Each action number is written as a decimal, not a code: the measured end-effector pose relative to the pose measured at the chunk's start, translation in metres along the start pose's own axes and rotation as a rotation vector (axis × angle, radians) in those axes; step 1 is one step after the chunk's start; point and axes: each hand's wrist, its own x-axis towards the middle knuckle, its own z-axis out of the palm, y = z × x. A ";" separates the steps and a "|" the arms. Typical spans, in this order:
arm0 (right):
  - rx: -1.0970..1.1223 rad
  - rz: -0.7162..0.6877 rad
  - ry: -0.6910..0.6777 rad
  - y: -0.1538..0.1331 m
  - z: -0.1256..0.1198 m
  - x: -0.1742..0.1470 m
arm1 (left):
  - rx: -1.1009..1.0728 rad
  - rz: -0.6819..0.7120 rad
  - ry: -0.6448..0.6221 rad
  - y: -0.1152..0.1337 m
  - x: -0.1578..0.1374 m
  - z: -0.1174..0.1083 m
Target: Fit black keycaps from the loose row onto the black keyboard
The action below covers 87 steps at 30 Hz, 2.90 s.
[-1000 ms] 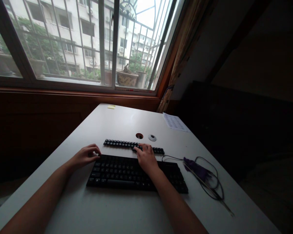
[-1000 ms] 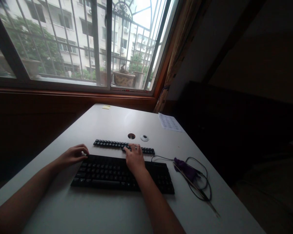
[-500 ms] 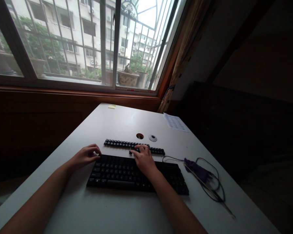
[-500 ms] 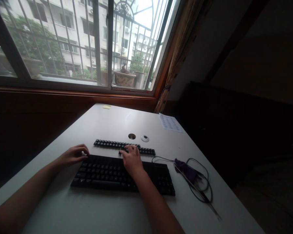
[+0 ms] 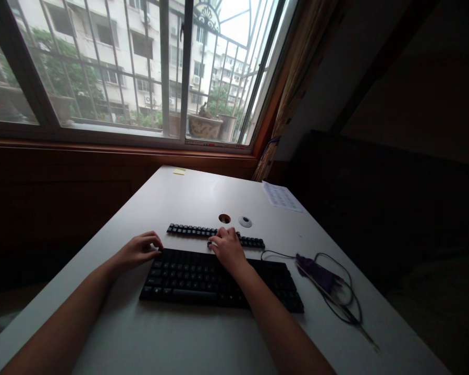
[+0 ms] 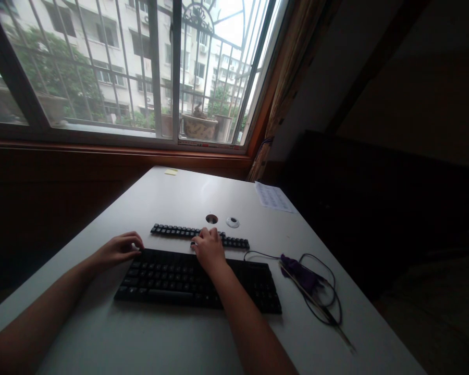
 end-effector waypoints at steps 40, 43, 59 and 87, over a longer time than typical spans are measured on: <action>0.145 0.078 -0.093 -0.023 -0.043 -0.076 | -0.003 -0.002 -0.008 -0.002 -0.001 0.000; 0.141 0.086 -0.102 -0.024 -0.044 -0.075 | -0.013 -0.001 -0.007 0.001 -0.001 0.000; 0.385 0.169 0.164 -0.004 -0.012 -0.091 | 0.004 -0.013 -0.020 0.002 -0.001 -0.001; 0.329 0.268 0.163 -0.007 -0.001 -0.090 | 0.046 0.013 -0.037 -0.002 0.001 -0.002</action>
